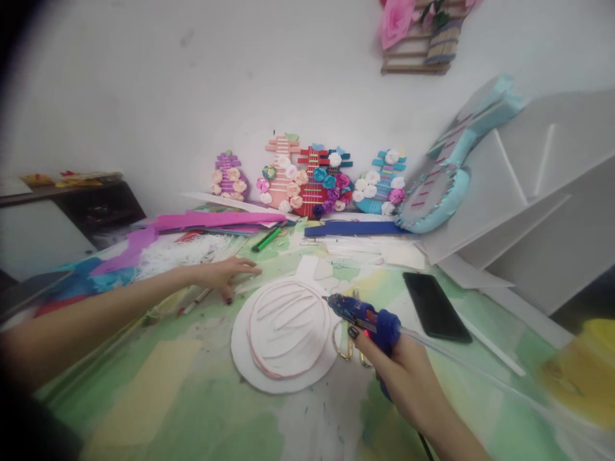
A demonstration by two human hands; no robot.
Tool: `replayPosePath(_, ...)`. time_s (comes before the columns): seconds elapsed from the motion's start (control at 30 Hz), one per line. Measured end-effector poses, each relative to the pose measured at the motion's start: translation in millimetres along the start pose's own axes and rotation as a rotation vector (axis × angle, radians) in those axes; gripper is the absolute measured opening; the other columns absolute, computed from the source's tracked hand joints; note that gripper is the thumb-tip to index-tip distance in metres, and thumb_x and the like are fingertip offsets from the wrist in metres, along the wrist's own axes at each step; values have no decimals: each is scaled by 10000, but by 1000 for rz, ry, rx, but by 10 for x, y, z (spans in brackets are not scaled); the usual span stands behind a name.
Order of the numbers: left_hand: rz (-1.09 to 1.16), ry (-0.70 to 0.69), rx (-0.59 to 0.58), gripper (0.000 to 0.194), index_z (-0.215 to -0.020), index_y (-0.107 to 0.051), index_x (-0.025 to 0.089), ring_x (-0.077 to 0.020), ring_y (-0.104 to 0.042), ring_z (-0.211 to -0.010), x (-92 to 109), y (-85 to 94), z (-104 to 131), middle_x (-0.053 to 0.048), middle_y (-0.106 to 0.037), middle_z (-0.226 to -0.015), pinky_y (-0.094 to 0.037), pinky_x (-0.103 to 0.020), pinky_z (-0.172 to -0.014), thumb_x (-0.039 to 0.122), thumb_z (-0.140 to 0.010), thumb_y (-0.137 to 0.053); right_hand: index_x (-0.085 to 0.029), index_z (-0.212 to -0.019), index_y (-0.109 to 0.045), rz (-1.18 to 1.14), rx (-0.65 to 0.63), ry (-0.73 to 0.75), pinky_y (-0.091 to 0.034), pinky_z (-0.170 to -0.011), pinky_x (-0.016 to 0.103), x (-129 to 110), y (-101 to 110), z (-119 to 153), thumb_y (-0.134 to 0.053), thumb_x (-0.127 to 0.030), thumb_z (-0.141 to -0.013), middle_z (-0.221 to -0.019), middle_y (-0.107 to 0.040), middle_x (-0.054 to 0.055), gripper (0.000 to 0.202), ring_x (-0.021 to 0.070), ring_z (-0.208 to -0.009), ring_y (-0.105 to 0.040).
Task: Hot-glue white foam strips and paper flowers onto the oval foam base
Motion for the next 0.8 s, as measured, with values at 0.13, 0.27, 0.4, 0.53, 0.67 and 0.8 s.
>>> replayPosePath(0.13,30,-95,-79,445,-1045,-689,215,-200,-606,-912,77,-4,19,-104,-594,-1145,-481,-220,-718,175,-603,-729,-171,-625,-532,7,-22,2,-293,-390,229,25,-3,-17,-578,-545,-742,-472,-440,-17,395,110,-434,-392)
replayPosePath(0.27,78,-122,-83,271,-931,-708,178,-122,-612,-725,105,-11,36,-60,-625,-894,-474,-164,-622,139,-671,-645,-177,-609,-506,13,-48,27,-268,-376,218,-17,-27,2,-538,-551,-776,-474,-416,-25,411,99,-425,-369)
replayPosePath(0.4,102,-119,-71,408,-1104,-644,186,-122,-624,-736,128,-29,41,-56,-634,-889,-479,-163,-622,139,-700,-606,-169,-683,-553,1,-55,40,-272,-369,216,-55,-41,23,-540,-543,-779,-482,-409,-33,386,100,-428,-361)
replayPosePath(0.53,34,-26,-145,646,-1318,-472,199,-116,-628,-699,137,-52,0,-76,-633,-1028,-467,-173,-583,126,-689,-603,-167,-662,-552,0,-37,45,-275,-373,217,-37,-18,25,-547,-550,-767,-478,-420,-30,398,100,-427,-368)
replayPosePath(0.67,-28,27,-205,527,-1143,-592,151,-138,-622,-672,177,-19,-84,-69,-663,-950,-449,-194,-567,130,-622,-664,-176,-617,-517,31,-59,3,-277,-366,218,40,-8,18,-551,-569,-752,-469,-430,-24,417,100,-415,-374)
replayPosePath(0.8,-13,30,-211,452,-1020,-629,167,-138,-596,-619,179,2,-161,-13,-671,-779,-425,-203,-553,89,-577,-660,-185,-585,-486,38,-41,5,-278,-362,218,30,4,8,-560,-568,-743,-458,-418,-25,422,98,-409,-369)
Point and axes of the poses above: each hand's wrist, its own z-axis away from the middle knuckle, its own y-axis out of the back of the hand, x = y × z, the point moved 7 cm from there along -z, towards the middle knuckle
